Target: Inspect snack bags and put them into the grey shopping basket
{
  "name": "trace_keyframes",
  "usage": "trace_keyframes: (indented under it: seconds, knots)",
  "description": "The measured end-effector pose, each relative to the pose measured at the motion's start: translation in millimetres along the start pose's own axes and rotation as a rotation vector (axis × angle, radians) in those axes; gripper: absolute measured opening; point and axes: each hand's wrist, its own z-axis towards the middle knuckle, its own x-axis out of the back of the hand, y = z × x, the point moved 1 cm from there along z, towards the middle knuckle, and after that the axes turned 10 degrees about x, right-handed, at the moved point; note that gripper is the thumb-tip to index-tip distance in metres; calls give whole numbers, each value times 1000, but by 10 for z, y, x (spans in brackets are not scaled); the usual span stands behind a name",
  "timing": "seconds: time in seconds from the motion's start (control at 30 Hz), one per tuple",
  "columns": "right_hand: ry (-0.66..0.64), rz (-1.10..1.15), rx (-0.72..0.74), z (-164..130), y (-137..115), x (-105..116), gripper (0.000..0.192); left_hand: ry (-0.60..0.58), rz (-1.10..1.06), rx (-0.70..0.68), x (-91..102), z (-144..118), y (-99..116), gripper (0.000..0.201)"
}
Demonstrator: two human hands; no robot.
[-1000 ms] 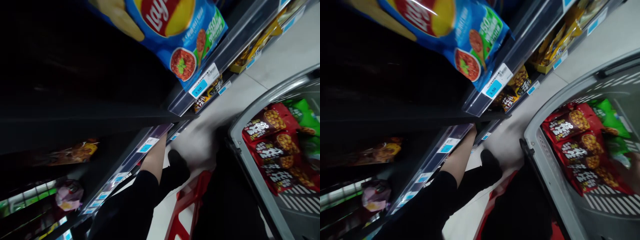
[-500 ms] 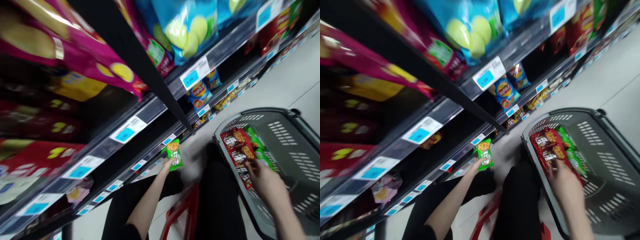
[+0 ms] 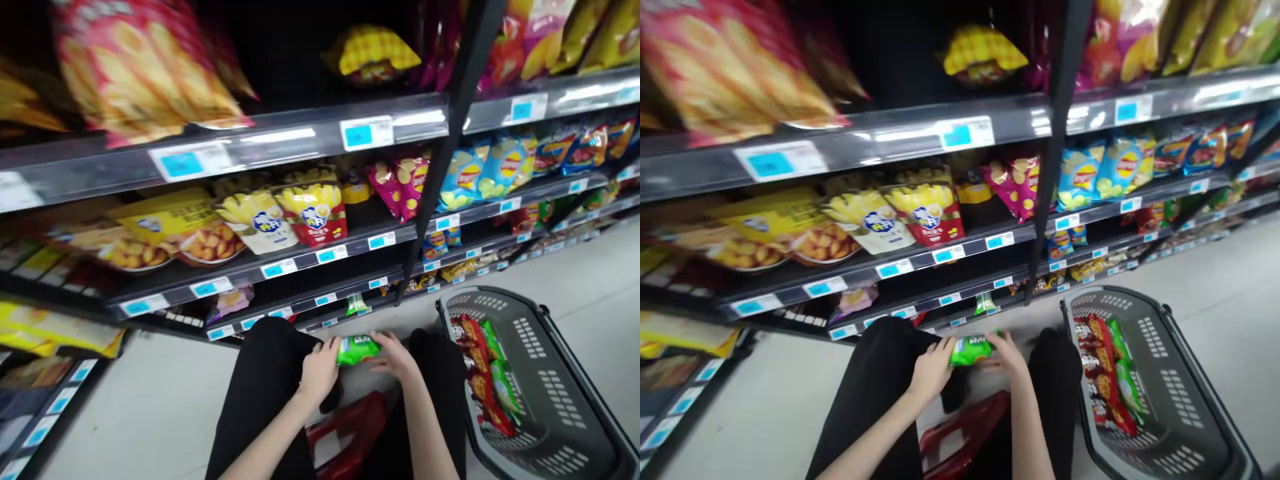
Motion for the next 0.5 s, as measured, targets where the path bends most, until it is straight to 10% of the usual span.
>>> trace_keyframes:
  seconds: [0.17, 0.37, 0.5]
  knots:
    - [-134, 223, 148, 33, 273, -143, 78, 180, -147, -46, 100, -325, -338, 66]
    - [-174, 285, 277, 207, 518, -430, 75, 360, -1033, 148, -62, -471, -699, 58]
    - [-208, 335, 269, 206, 585, -488, 68, 161, -1632, 259, -126, -327, -815, 71]
